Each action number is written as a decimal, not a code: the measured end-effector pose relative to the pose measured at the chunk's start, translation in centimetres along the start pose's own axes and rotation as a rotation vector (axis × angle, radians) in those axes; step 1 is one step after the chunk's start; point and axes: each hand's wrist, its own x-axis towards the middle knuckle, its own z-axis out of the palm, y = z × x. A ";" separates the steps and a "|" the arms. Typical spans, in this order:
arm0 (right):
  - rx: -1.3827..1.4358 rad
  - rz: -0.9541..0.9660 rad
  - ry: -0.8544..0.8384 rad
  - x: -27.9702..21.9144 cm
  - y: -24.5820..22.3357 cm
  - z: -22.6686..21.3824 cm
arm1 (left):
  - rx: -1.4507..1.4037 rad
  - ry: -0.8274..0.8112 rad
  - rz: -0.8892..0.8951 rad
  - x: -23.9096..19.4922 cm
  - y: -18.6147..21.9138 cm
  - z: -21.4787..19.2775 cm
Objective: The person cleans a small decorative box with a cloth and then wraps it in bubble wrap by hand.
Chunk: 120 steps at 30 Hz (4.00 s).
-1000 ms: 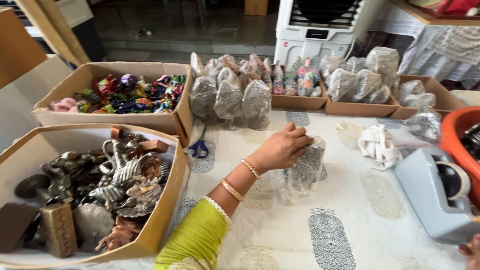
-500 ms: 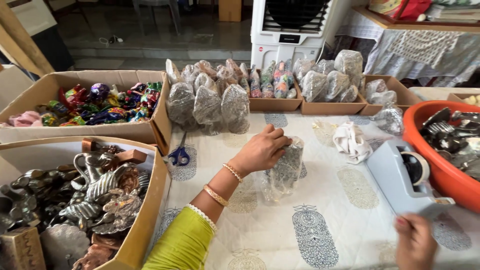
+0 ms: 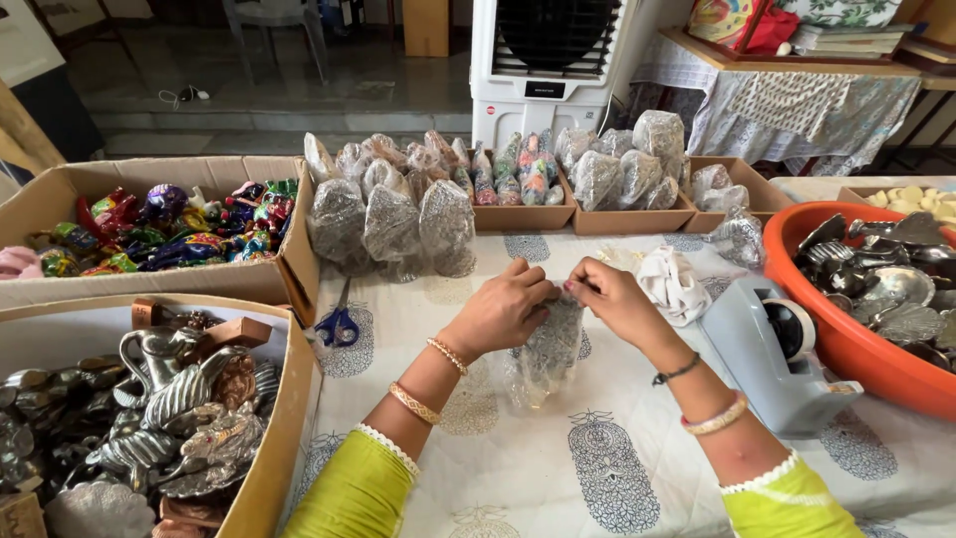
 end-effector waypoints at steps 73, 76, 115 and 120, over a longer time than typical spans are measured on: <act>0.239 -0.229 0.164 -2.5 1.7 3.2 | -0.372 0.071 -0.211 -1.4 -4.2 2.9; 0.259 -0.242 0.167 -2.6 1.8 3.4 | -0.322 0.105 -0.134 -1.6 -4.1 3.1; -0.215 -0.385 -0.084 -2.4 3.6 2.4 | -0.244 0.011 -0.183 -3.4 -7.9 5.3; -0.284 -0.332 -0.269 -2.6 2.3 2.7 | -0.298 0.034 -0.195 -3.5 -8.0 5.7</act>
